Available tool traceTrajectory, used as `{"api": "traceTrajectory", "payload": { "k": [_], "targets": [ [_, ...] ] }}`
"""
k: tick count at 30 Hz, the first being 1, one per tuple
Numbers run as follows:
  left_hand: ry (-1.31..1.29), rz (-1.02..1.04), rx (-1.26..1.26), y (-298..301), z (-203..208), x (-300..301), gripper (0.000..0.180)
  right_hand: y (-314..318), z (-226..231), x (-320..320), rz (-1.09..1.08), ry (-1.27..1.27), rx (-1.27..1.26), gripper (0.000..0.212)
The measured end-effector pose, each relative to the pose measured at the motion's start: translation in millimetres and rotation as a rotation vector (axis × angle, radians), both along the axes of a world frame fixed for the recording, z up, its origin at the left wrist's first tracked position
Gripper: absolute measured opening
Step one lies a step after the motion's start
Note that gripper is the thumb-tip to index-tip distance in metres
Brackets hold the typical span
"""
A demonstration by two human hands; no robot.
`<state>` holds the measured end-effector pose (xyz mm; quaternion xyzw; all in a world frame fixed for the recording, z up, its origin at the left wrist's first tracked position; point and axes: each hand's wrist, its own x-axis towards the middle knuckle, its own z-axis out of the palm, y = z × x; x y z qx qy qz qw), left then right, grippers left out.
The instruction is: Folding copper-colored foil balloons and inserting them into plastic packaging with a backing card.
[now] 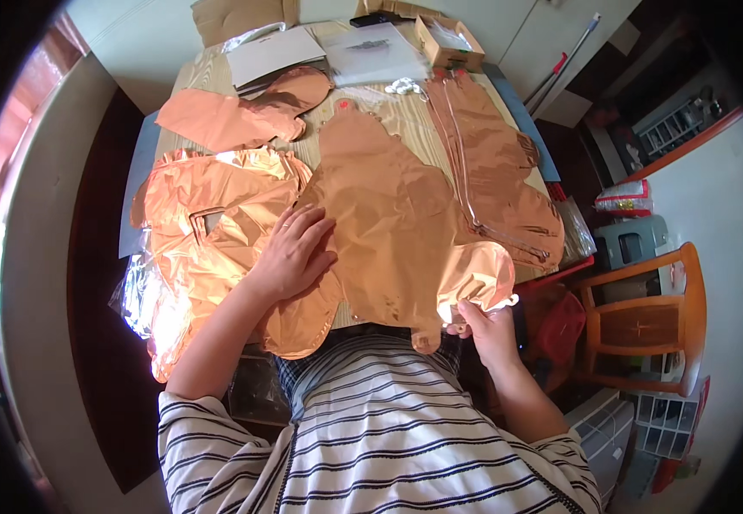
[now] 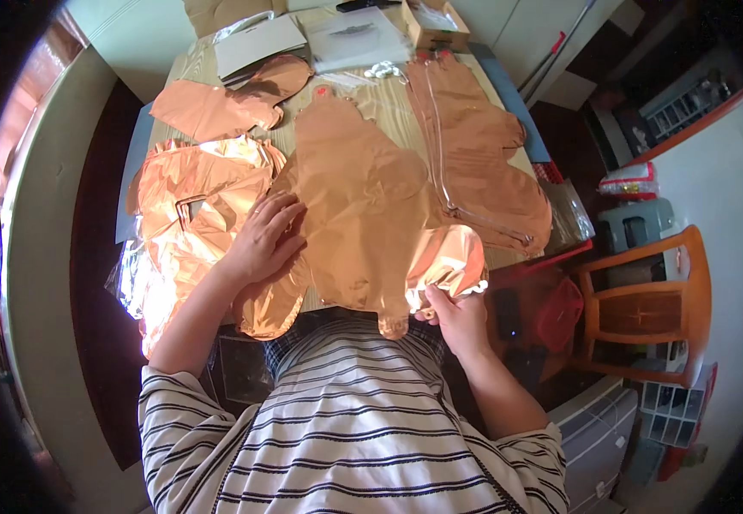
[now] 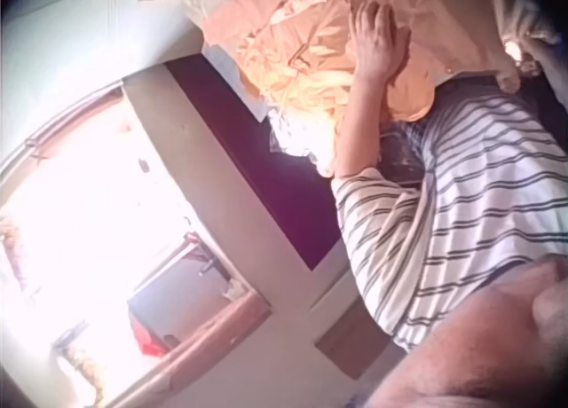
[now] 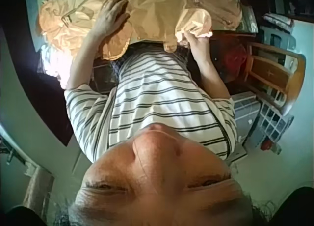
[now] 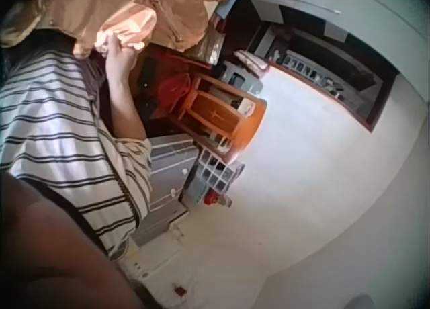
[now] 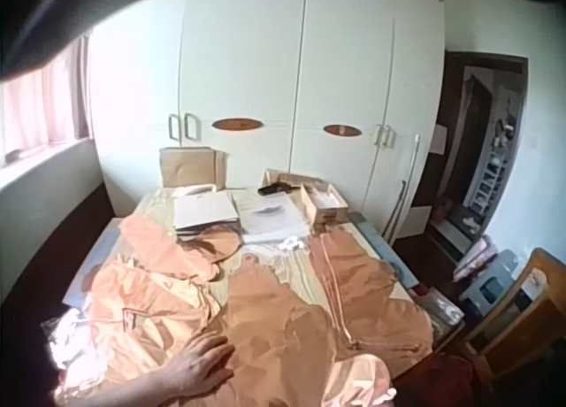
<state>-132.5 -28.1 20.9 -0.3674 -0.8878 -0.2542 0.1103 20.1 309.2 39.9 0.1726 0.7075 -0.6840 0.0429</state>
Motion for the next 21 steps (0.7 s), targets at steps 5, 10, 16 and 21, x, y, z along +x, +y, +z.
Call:
{"api": "traceTrajectory", "payload": {
  "k": [5,10,16,21],
  "targets": [
    [0.029,-0.001,-0.001,3.3,1.4,0.6,0.057,5.2,6.8,-10.6,-0.041,-0.011,-0.025,0.025],
    [0.053,-0.014,0.0,6.3,0.8,-3.7,0.056,-1.4,-4.8,-7.1,-0.098,0.003,-0.044,0.023],
    [0.047,0.001,-0.007,8.0,1.6,-3.1,0.055,5.1,-5.8,3.0,-0.126,-0.014,-0.035,0.026],
    [0.066,0.022,-0.013,8.5,-6.8,-3.9,0.053,3.9,0.5,11.4,-0.159,-0.031,-0.047,0.025]
  ]
}}
